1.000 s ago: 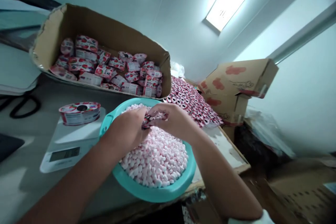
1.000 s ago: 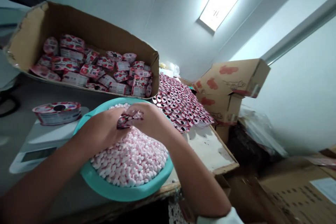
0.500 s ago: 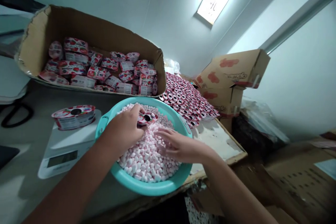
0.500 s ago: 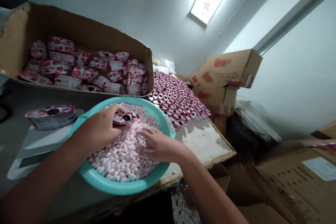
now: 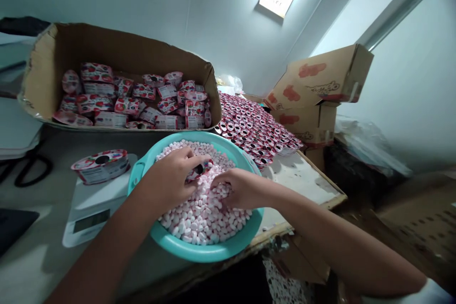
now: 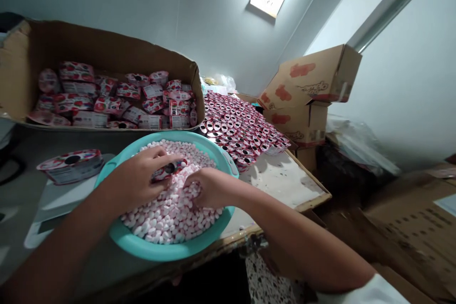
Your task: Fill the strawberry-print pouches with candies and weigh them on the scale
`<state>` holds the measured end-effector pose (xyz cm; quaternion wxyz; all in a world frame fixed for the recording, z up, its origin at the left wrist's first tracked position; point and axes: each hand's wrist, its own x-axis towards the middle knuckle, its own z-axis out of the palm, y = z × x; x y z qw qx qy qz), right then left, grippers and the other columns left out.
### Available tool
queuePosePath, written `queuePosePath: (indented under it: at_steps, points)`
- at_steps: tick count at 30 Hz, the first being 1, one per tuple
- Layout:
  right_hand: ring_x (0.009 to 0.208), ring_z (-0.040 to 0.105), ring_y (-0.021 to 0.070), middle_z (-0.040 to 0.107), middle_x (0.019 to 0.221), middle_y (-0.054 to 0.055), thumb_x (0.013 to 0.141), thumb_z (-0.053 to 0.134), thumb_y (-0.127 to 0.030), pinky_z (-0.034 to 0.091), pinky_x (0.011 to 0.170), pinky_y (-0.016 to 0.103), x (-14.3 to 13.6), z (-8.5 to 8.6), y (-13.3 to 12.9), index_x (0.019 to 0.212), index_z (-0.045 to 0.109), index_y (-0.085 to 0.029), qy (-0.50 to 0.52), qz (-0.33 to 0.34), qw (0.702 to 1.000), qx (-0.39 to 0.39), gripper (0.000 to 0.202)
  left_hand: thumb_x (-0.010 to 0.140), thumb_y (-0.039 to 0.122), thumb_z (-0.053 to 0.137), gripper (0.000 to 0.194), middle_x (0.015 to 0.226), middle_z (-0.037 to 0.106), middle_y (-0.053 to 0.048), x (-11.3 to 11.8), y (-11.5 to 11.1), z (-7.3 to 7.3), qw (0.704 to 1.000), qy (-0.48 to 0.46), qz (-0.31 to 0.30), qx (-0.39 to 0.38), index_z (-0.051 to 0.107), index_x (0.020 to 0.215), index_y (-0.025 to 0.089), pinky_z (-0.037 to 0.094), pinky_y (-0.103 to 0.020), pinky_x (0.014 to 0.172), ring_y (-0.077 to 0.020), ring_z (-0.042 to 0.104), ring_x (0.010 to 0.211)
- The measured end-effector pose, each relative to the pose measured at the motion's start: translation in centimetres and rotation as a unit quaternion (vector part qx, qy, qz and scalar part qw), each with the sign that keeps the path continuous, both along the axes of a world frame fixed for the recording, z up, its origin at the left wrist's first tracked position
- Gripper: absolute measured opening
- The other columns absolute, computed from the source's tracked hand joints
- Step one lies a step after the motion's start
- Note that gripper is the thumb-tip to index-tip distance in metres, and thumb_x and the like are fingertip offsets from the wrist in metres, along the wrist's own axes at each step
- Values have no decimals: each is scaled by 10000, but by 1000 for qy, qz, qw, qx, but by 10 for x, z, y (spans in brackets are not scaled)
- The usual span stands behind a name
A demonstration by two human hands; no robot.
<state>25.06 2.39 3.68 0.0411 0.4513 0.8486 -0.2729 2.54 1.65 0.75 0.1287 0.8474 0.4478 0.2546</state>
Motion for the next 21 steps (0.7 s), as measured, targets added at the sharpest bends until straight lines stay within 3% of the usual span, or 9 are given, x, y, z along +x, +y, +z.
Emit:
queuePosePath:
  at_steps: [3,6,9,13,21]
  points:
    - [796,638,168,741,932,25,711,761,-244,439,658,243,-4,18,6,1058,739,-203,0,-21,1000,22,350,777,166,598,570,1119,597,-74,0,1,0,1000,-14,17,-11,593,1335,281,485,-382,906,-265,590,1040]
    - [906,660,181,746,1041,30,734,765,-259,463,748,256,-11,39,15,1070,733,-215,25,-39,994,94,340,772,165,600,581,1126,594,-73,-1,1,0,999,-28,24,-21,580,1343,269,480,-389,928,-266,588,1059]
    - [889,666,169,750,1017,9,740,759,-253,460,742,258,-23,53,21,1055,738,-229,38,-21,989,141,317,790,173,588,549,1132,595,-79,-2,0,0,999,-29,22,-15,579,1334,249,477,-394,927,-265,591,1057]
    - [792,653,151,748,908,-1,753,755,-262,431,665,250,-39,53,24,986,746,-223,30,2,983,179,237,814,210,576,475,1174,600,-110,-3,-2,2,999,-24,28,-9,596,1288,200,478,-411,925,-292,581,1098]
    - [804,653,149,750,899,-1,779,703,-189,459,717,254,-45,44,20,935,736,-210,90,-27,974,207,160,818,231,581,468,1192,613,-114,-3,-1,2,999,-32,35,-20,595,1284,198,475,-421,973,-295,584,1133]
